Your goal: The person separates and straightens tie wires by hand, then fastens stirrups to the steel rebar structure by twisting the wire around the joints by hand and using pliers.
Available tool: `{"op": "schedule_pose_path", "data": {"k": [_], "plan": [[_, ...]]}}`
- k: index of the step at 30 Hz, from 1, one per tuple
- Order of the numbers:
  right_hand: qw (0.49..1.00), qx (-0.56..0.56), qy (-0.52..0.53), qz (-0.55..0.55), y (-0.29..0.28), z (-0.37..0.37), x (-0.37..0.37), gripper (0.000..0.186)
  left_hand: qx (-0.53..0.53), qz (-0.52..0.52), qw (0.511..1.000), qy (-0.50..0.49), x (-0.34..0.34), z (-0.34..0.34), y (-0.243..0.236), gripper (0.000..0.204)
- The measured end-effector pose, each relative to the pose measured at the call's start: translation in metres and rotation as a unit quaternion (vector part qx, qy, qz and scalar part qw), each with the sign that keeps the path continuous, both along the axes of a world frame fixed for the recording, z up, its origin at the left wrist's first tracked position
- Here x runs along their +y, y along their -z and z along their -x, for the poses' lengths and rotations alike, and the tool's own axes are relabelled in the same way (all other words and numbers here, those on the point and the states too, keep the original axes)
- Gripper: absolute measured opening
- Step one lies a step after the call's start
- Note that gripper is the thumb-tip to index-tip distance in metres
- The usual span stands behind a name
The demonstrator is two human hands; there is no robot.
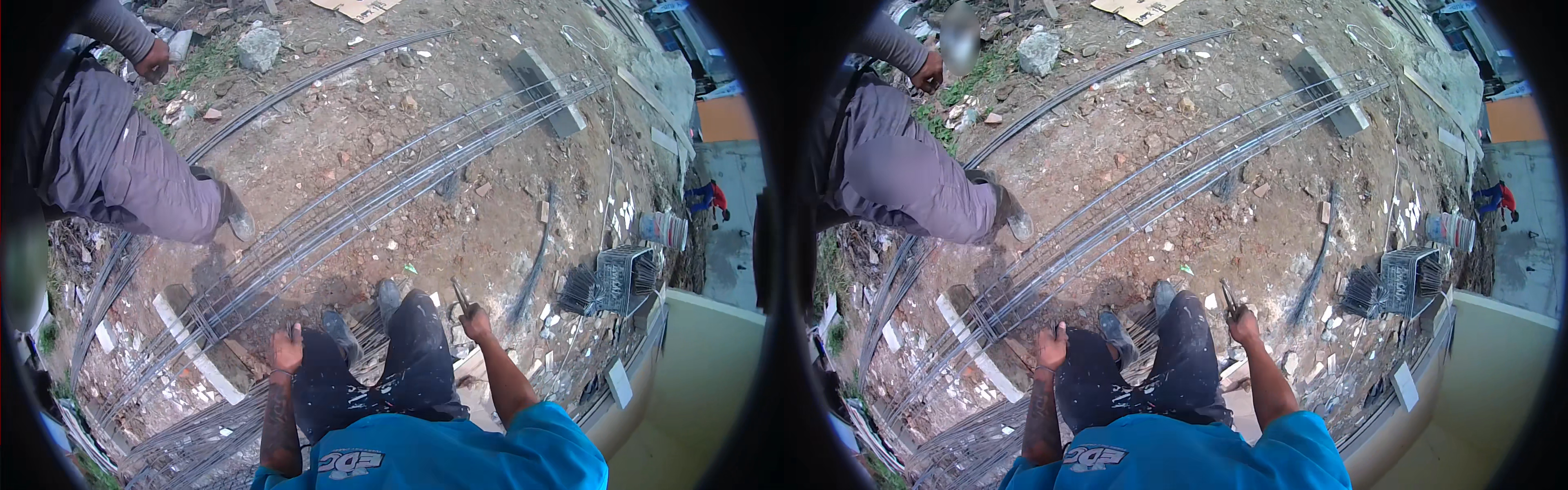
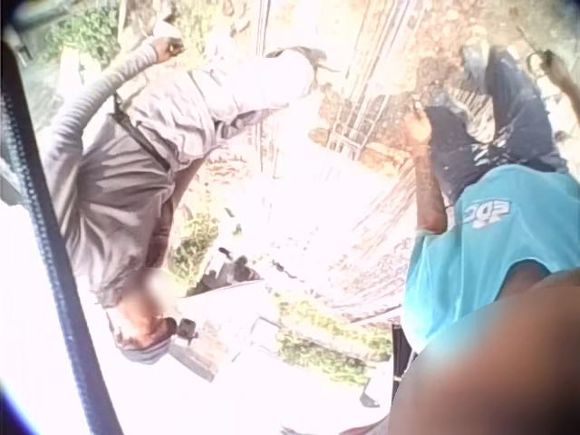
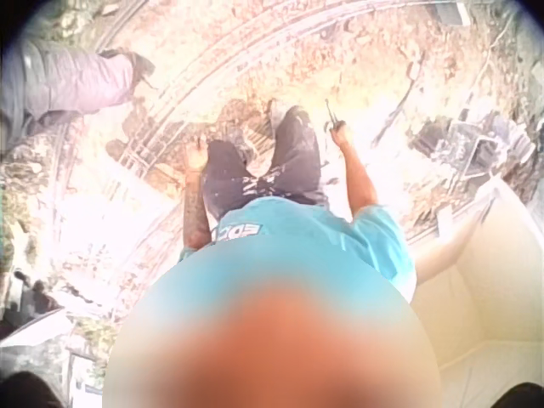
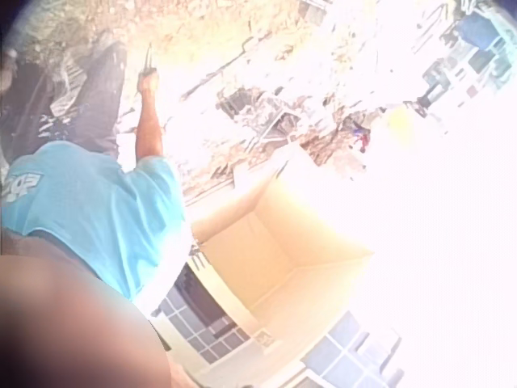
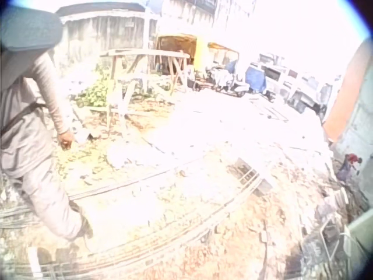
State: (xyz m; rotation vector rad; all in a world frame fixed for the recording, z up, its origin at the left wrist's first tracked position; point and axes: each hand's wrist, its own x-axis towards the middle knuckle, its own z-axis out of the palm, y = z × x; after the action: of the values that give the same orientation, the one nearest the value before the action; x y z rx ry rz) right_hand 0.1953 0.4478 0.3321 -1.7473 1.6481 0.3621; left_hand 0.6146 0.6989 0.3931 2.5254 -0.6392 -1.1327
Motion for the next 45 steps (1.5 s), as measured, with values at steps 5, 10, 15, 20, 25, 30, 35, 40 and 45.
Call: {"op": "schedule_pose_path", "data": {"k": [5,10,15,20,25,30,35,40,45], "plan": [[0.998,0.053,-0.024,-0.022,0.1,-0.022,-0.04,0.035,-0.011,0.043,0.986,0.159,-0.085,0.041,0.092,0.037],[0.998,0.023,-0.028,0.047,0.226,-0.026,-0.077,0.033,0.007,0.169,0.982,0.086,-0.198,0.066,0.194,0.03],[0.993,0.006,-0.04,0.11,0.359,-0.014,-0.088,0.033,0.027,0.334,0.942,0.011,-0.303,0.069,0.31,0.023],[0.974,-0.021,-0.029,0.223,0.41,-0.022,-0.072,0.03,-0.042,0.379,0.922,0.075,-0.36,0.078,0.335,0.028],[0.974,-0.018,-0.004,0.224,0.394,-0.007,-0.071,0.031,-0.072,0.382,0.914,0.113,-0.365,0.081,0.368,0.037],[0.976,0.06,-0.061,0.201,0.363,0.018,-0.091,0.043,-0.1,0.357,0.926,0.065,-0.369,0.099,0.368,0.043],[0.931,-0.015,-0.217,0.294,0.283,-0.078,-0.193,0.113,-0.118,0.352,0.927,0.043,-0.367,0.094,0.374,0.044],[0.864,-0.012,-0.358,0.354,0.269,-0.171,-0.295,0.13,-0.134,0.287,0.947,0.055,-0.382,0.104,0.362,0.047],[0.876,-0.005,-0.379,0.297,0.289,-0.186,-0.324,0.134,-0.184,0.312,0.931,0.053,-0.375,0.105,0.36,0.046]]}}
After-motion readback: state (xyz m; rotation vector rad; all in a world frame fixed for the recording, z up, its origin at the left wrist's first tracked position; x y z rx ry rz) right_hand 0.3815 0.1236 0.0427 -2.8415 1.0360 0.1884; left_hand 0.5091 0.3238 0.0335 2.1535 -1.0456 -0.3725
